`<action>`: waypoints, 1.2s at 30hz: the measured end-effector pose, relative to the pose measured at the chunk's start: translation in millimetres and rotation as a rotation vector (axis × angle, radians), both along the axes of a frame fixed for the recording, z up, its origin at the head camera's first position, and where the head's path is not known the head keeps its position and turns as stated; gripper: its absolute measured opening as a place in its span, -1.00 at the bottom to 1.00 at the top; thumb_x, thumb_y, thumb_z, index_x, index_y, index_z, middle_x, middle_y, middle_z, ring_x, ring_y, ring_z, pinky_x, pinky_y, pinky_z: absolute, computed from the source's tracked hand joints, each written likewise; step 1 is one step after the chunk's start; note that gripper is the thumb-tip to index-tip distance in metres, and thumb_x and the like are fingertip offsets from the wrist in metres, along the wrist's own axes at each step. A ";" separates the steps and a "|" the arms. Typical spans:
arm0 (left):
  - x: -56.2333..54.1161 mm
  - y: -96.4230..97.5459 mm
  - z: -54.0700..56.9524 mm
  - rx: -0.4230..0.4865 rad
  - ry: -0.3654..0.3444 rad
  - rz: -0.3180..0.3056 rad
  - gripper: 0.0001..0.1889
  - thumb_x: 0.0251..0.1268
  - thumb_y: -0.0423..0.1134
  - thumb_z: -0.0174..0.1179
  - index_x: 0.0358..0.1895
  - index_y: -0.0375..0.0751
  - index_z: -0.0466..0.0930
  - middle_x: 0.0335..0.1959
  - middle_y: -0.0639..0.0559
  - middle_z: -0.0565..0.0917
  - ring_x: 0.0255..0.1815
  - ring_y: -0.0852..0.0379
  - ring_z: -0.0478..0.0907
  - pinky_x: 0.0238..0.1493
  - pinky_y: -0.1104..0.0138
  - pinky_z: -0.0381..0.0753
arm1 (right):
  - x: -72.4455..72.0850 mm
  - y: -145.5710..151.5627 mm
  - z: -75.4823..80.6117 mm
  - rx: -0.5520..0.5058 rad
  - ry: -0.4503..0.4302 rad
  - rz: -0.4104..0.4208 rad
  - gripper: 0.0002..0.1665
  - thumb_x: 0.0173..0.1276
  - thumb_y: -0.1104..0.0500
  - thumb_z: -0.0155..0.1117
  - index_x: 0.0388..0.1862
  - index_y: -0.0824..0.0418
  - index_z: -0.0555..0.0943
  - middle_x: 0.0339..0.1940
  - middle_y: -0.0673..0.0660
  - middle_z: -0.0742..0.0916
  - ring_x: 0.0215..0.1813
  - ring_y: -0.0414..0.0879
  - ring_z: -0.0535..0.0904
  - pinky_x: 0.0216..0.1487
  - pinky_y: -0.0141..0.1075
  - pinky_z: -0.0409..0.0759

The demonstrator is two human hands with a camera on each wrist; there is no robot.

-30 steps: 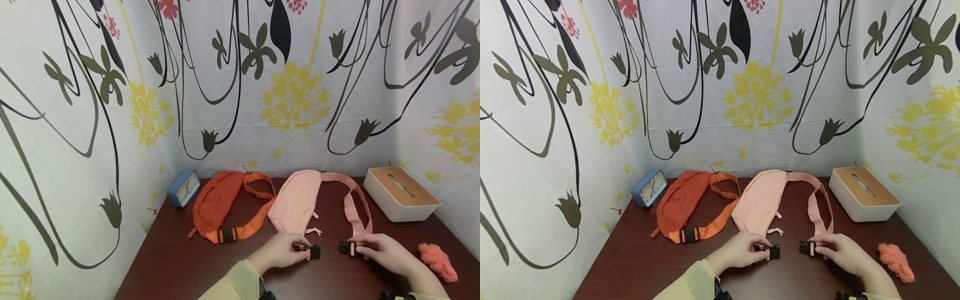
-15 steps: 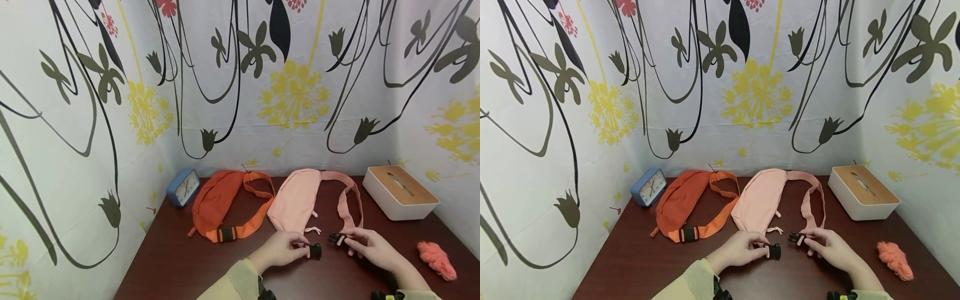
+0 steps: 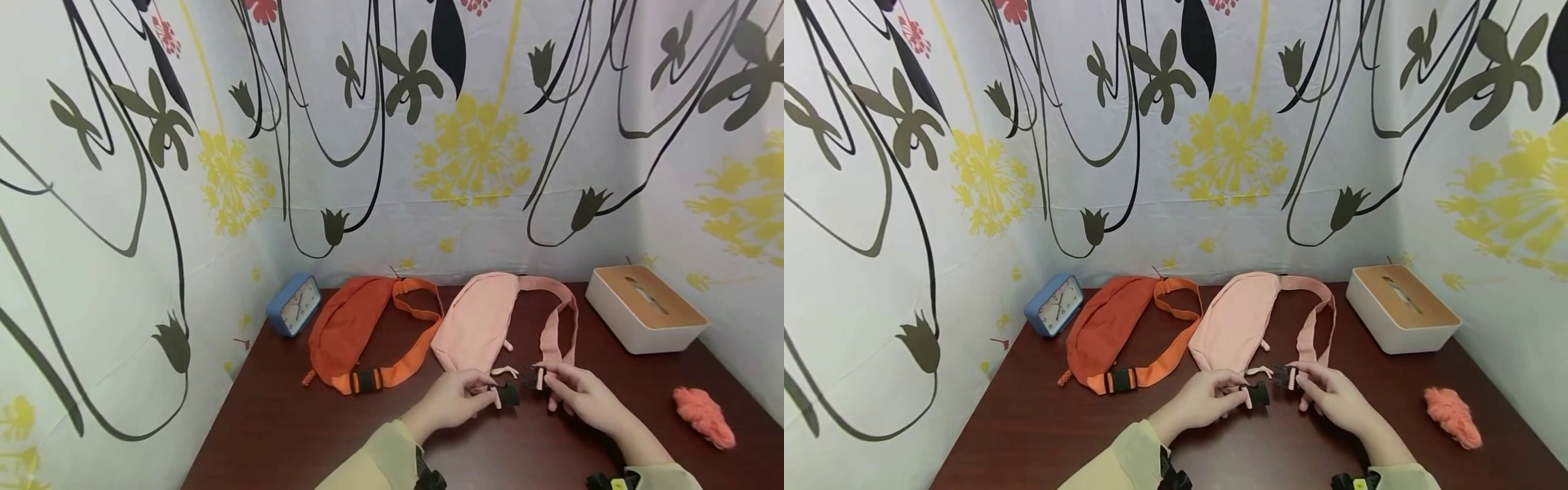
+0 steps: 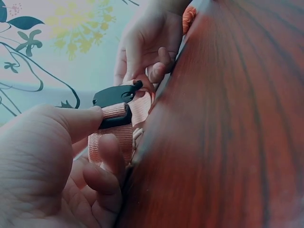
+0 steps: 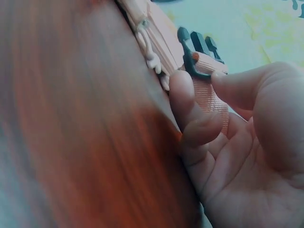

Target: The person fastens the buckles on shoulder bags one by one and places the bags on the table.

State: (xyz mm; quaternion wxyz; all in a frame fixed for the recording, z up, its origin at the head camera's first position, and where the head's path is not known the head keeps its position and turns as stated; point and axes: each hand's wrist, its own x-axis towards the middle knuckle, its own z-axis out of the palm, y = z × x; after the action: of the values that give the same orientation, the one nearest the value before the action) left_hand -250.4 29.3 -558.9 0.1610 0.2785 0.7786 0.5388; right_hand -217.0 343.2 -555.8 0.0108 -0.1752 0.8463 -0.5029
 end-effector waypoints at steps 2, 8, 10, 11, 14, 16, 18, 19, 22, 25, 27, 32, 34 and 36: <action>-0.1 -0.3 0.6 0.013 -0.002 0.018 -0.73 0.60 -0.12 0.36 0.18 -0.14 0.79 -0.30 0.10 0.80 -0.53 0.42 0.59 -0.38 0.49 0.61 | -1.2 -3.3 -0.4 -0.004 -0.011 -0.023 -0.57 0.78 0.23 0.12 0.44 0.46 0.54 -0.52 0.06 0.78 -0.64 -0.06 0.51 -0.58 -0.25 0.53; 0.1 0.2 1.3 0.031 -0.029 0.062 -0.74 0.58 -0.12 0.38 0.16 -0.15 0.80 -0.22 0.11 0.82 -0.52 0.38 0.62 -0.40 0.46 0.65 | -2.2 -6.5 -1.7 -0.035 -0.024 -0.018 -0.56 0.78 0.24 0.12 0.43 0.50 0.54 -0.51 0.08 0.79 -0.63 -0.06 0.51 -0.57 -0.24 0.54; 0.3 0.4 1.3 0.033 -0.038 0.073 -0.74 0.57 -0.13 0.39 0.16 -0.15 0.81 -0.21 0.11 0.82 -0.51 0.37 0.63 -0.39 0.46 0.65 | -2.3 -7.9 -2.2 -0.053 -0.029 -0.003 -0.56 0.77 0.25 0.12 0.43 0.51 0.54 -0.51 0.10 0.79 -0.63 -0.05 0.51 -0.57 -0.24 0.54; 0.2 0.6 1.1 0.036 -0.041 0.075 -0.74 0.57 -0.13 0.39 0.16 -0.16 0.81 -0.21 0.10 0.82 -0.51 0.37 0.64 -0.39 0.46 0.66 | -2.3 -8.6 -2.3 -0.058 -0.022 0.014 -0.56 0.77 0.26 0.11 0.43 0.53 0.53 -0.51 0.11 0.79 -0.63 -0.03 0.51 -0.58 -0.23 0.54; -0.2 0.9 0.7 0.035 -0.037 0.078 -0.73 0.58 -0.13 0.39 0.15 -0.17 0.81 -0.20 0.08 0.83 -0.50 0.36 0.64 -0.38 0.47 0.65 | -2.6 -11.5 -1.6 -0.070 -0.035 0.028 -0.57 0.78 0.24 0.11 0.44 0.48 0.55 -0.52 0.12 0.78 -0.64 -0.03 0.51 -0.58 -0.23 0.55; -0.3 1.1 1.6 0.033 -0.029 0.079 -0.73 0.57 -0.13 0.39 0.15 -0.17 0.81 -0.19 0.06 0.84 -0.50 0.36 0.65 -0.37 0.47 0.66 | -2.6 -13.1 -1.0 -0.063 -0.040 0.024 -0.57 0.78 0.22 0.12 0.45 0.43 0.57 -0.53 0.11 0.77 -0.65 -0.05 0.51 -0.58 -0.24 0.55; -0.3 1.5 2.5 0.030 -0.022 0.080 -0.74 0.57 -0.14 0.39 0.15 -0.17 0.81 -0.19 0.06 0.84 -0.51 0.37 0.64 -0.36 0.47 0.66 | -2.9 -14.1 -0.9 -0.050 -0.036 0.024 -0.57 0.79 0.21 0.11 0.46 0.40 0.58 -0.54 0.10 0.77 -0.65 -0.07 0.51 -0.58 -0.24 0.55; -0.2 1.7 3.0 0.028 -0.019 0.081 -0.74 0.57 -0.14 0.39 0.15 -0.17 0.81 -0.20 0.06 0.84 -0.51 0.37 0.64 -0.36 0.48 0.66 | -2.6 -14.4 -0.9 -0.047 -0.026 0.032 -0.57 0.79 0.22 0.11 0.45 0.42 0.58 -0.53 0.10 0.77 -0.65 -0.05 0.51 -0.58 -0.24 0.55; 0.6 2.4 4.1 0.026 -0.014 0.084 -0.75 0.57 -0.15 0.40 0.14 -0.17 0.81 -0.22 0.08 0.83 -0.53 0.38 0.62 -0.37 0.47 0.66 | -2.4 -14.6 -1.3 -0.039 -0.027 0.031 -0.57 0.78 0.22 0.12 0.45 0.41 0.59 -0.54 0.09 0.77 -0.65 -0.05 0.51 -0.59 -0.25 0.55; 1.1 2.9 4.0 0.034 -0.014 0.086 -0.75 0.57 -0.15 0.40 0.14 -0.17 0.81 -0.24 0.09 0.82 -0.54 0.38 0.61 -0.38 0.47 0.66 | -1.7 -13.7 -1.2 -0.042 -0.034 0.041 -0.57 0.78 0.22 0.13 0.44 0.43 0.58 -0.53 0.09 0.77 -0.65 -0.05 0.50 -0.59 -0.25 0.54; 1.1 3.2 3.7 0.042 -0.019 0.085 -0.75 0.57 -0.16 0.40 0.14 -0.18 0.81 -0.24 0.08 0.82 -0.53 0.37 0.62 -0.38 0.47 0.66 | -1.7 -13.2 -0.6 -0.038 -0.039 0.047 -0.57 0.77 0.21 0.14 0.45 0.42 0.58 -0.53 0.09 0.77 -0.65 -0.06 0.50 -0.60 -0.26 0.53; 1.1 4.0 3.0 0.056 -0.026 0.084 -0.75 0.56 -0.17 0.40 0.14 -0.19 0.81 -0.25 0.09 0.82 -0.52 0.35 0.62 -0.39 0.47 0.66 | -0.4 -13.5 1.0 -0.031 -0.046 0.058 -0.57 0.76 0.21 0.16 0.45 0.39 0.60 -0.53 0.09 0.77 -0.66 -0.11 0.48 -0.62 -0.26 0.51; 1.3 4.2 2.3 0.055 -0.026 0.087 -0.75 0.56 -0.16 0.40 0.13 -0.18 0.81 -0.26 0.11 0.82 -0.52 0.35 0.62 -0.39 0.47 0.66 | 0.4 -13.6 1.5 -0.025 -0.047 0.067 -0.57 0.76 0.21 0.16 0.45 0.38 0.60 -0.53 0.09 0.77 -0.67 -0.11 0.48 -0.62 -0.27 0.51; 1.4 4.5 1.4 0.051 -0.027 0.088 -0.75 0.56 -0.15 0.40 0.13 -0.16 0.81 -0.26 0.14 0.81 -0.53 0.36 0.63 -0.39 0.46 0.67 | 1.3 -13.9 2.1 -0.020 -0.049 0.075 -0.58 0.76 0.22 0.16 0.44 0.39 0.60 -0.52 0.10 0.77 -0.67 -0.11 0.47 -0.62 -0.27 0.51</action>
State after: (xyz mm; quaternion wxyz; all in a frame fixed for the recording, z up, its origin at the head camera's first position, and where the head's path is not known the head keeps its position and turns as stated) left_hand -249.0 33.8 -557.5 0.1405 0.2409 0.7738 0.5688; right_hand -215.7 329.2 -553.7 0.0484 -0.1944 0.8336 -0.5148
